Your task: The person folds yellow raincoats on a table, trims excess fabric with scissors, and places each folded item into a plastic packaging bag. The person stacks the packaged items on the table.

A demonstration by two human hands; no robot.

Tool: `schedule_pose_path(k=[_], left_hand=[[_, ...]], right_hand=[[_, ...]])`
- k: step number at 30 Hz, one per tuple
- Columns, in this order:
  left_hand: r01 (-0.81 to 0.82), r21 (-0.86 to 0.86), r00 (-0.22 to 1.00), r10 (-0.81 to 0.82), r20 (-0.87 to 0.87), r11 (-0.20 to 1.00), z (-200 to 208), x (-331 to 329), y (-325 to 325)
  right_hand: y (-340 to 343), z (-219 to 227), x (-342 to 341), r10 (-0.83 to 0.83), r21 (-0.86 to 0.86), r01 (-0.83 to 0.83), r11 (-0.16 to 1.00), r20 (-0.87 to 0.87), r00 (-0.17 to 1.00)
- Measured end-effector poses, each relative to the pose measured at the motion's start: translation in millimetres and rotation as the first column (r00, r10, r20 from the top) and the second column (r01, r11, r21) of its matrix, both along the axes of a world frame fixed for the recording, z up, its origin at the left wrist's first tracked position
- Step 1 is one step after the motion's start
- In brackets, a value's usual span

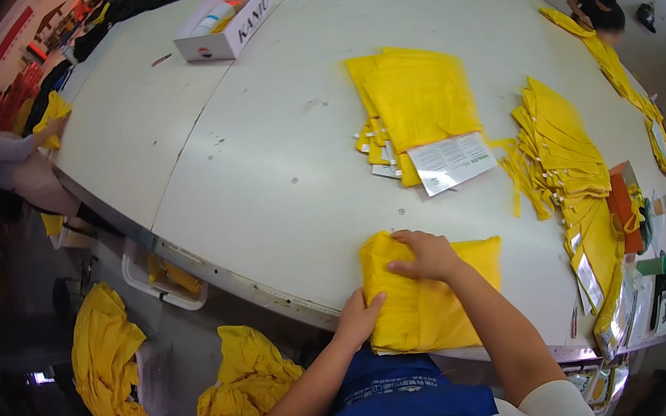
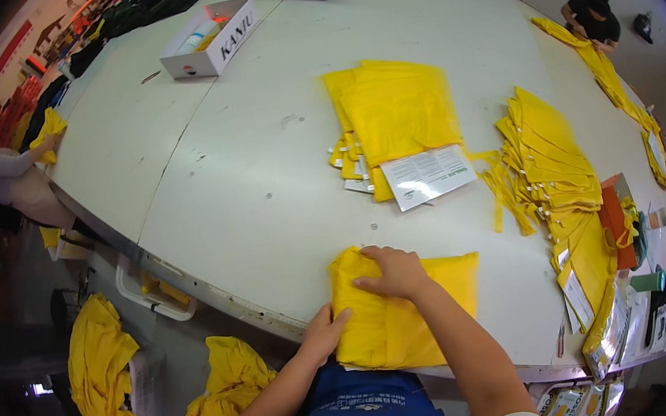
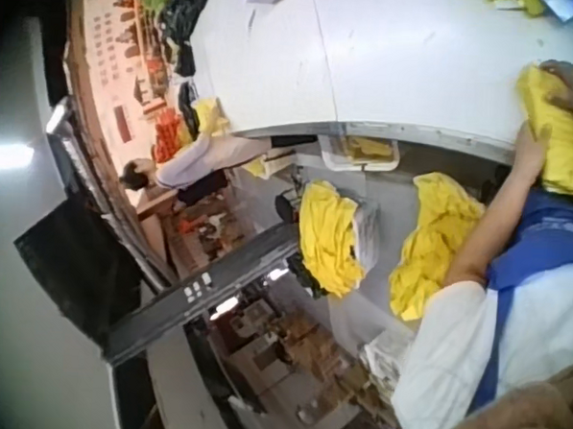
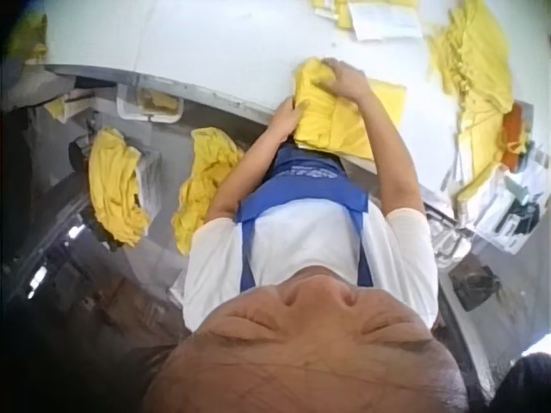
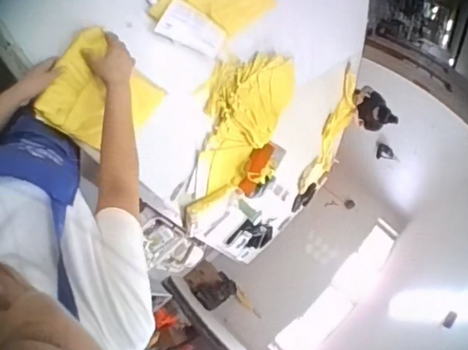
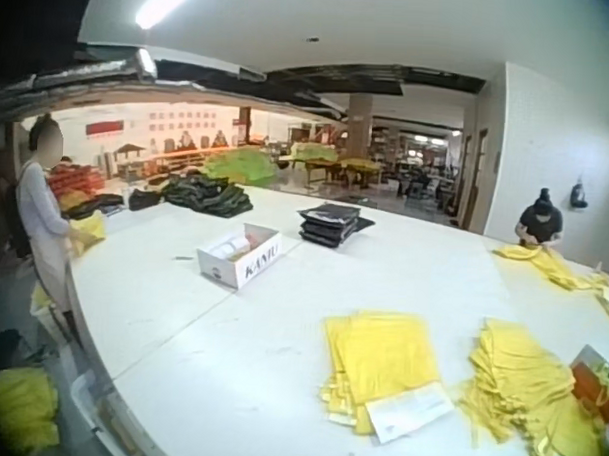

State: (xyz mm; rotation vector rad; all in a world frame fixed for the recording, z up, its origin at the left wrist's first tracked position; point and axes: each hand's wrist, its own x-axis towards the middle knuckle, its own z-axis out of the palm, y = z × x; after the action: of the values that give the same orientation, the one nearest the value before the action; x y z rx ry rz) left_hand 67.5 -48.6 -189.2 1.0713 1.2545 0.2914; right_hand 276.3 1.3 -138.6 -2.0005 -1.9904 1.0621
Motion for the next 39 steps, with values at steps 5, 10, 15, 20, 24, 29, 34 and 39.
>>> schedule_pose_path(k=[5, 10, 15, 20, 24, 29, 34, 39], left_hand=[[-0.080, -0.263, 0.915, 0.176, 0.364, 0.961, -3, 13, -11], [0.174, 0.316, 0.949, -0.244, 0.197, 0.933, 3, 32, -31], [0.063, 0.659, 0.986, -0.149, 0.075, 0.749, -18, 48, -51], [-0.140, 0.049, 0.984, 0.134, 0.118, 0.989, -21, 45, -46], [0.076, 0.080, 0.989, -0.085, 0.117, 0.994, -15, 42, -27], [-0.011, 0.795, 0.962, -0.212, 0.175, 0.606, 125, 14, 30], [0.300, 0.941, 0.895, -0.389, -0.220, 0.158, 233, 3, 7], [0.600, 0.790, 0.790, -0.243, -0.562, 0.124, 83, 50, -11]], right_hand=[[-32, 25, 9, -0.127, -0.207, 0.105, 0.973, -0.097, 0.987], [-65, 40, 46, -0.148, -0.190, 0.108, 0.976, -0.213, 0.966], [-62, 35, 66, -0.279, -0.339, 0.136, 0.931, -0.419, 0.864], [-64, 40, 59, -0.330, -0.388, 0.146, 0.910, -0.464, 0.822], [-67, 50, 61, -0.331, -0.391, 0.170, 0.904, -0.393, 0.858], [-76, 145, 60, 0.075, 0.376, 0.184, 0.908, -0.578, 0.813], [-106, 156, 77, 0.305, 0.759, -0.004, 0.651, -0.256, 0.917], [-127, 32, 88, 0.046, 0.550, -0.178, 0.816, 0.246, 0.968]])
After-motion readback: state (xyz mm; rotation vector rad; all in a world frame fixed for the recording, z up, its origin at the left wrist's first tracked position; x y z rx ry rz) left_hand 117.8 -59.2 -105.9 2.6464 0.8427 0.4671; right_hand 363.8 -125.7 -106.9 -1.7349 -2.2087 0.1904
